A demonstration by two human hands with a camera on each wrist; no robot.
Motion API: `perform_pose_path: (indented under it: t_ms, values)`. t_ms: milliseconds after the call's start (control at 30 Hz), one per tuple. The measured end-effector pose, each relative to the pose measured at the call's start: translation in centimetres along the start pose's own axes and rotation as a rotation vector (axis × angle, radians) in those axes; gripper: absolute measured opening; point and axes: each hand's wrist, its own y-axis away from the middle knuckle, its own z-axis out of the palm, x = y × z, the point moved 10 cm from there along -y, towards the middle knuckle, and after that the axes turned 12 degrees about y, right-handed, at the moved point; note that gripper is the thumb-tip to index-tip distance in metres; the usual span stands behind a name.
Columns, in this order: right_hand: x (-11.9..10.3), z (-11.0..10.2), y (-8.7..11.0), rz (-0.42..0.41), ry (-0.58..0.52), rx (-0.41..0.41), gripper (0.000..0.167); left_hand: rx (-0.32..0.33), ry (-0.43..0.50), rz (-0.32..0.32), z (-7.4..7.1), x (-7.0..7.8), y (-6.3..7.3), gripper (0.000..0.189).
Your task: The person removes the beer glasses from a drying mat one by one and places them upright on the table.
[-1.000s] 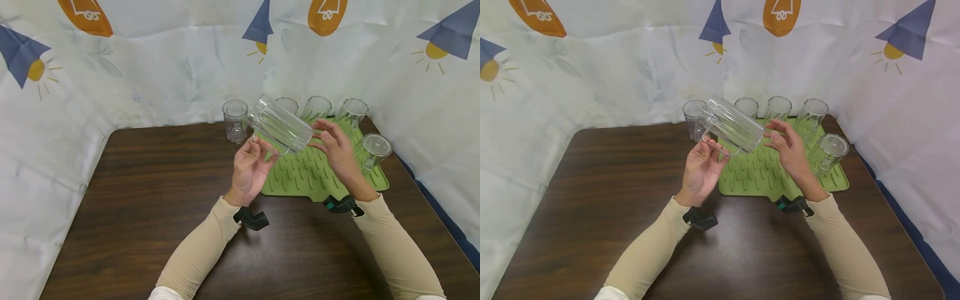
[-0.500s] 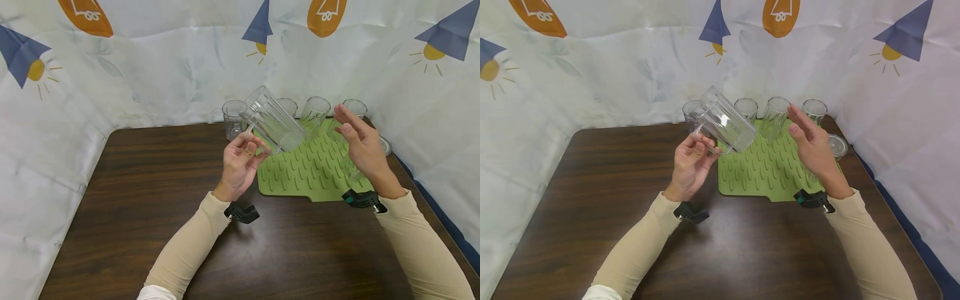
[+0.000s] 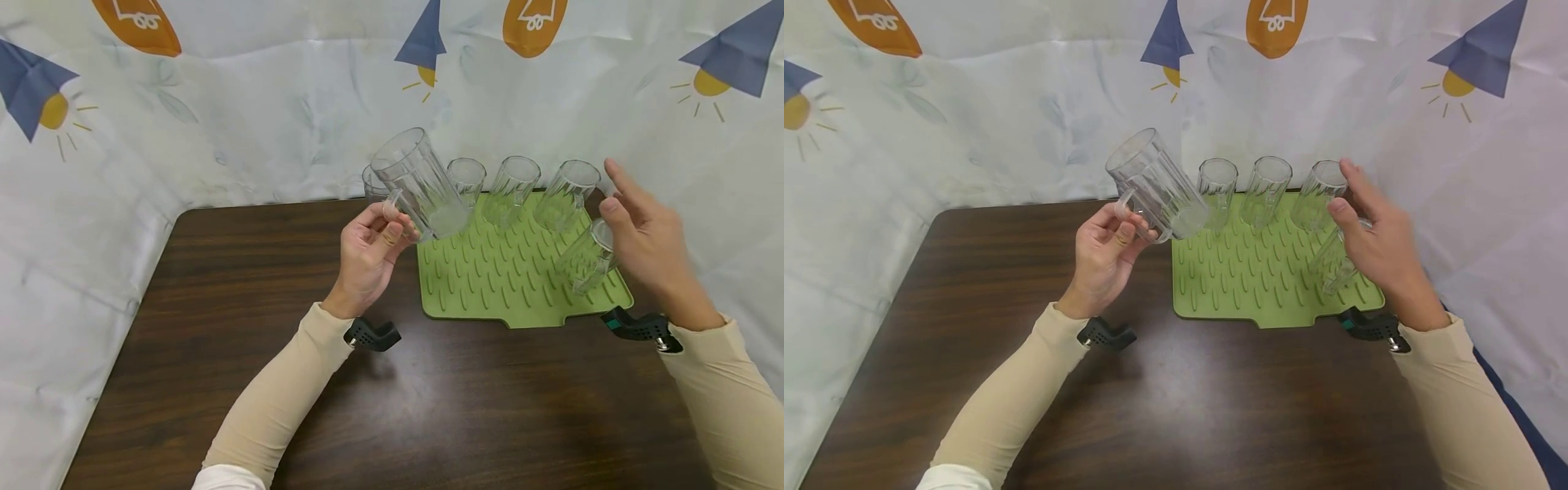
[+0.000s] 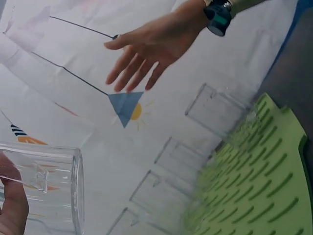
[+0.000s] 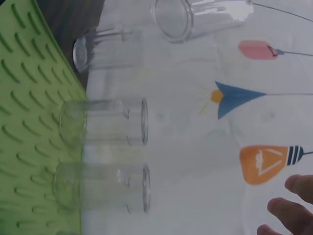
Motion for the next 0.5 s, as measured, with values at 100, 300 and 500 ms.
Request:
perform_pose_path:
  t_ms: [100, 300, 500]
  values:
    - [0.6, -1.1, 0.1, -0.013, 0.059, 0.043, 0.045, -0.008, -0.05, -0.002, -0.2, 0.5, -0.1, 0.019]
    - [1.4, -2.9, 0.3, -0.055, 0.077, 0.104, 0.044, -0.006, -0.135, 0.006, -0.8, 1.6, -0.3, 0.02]
    - [2.8, -4.4, 0.4, -0.034, 0.16, 0.125, 0.048, 0.018, -0.244, 0.038, -1.5, 2.9, -0.5, 0.019]
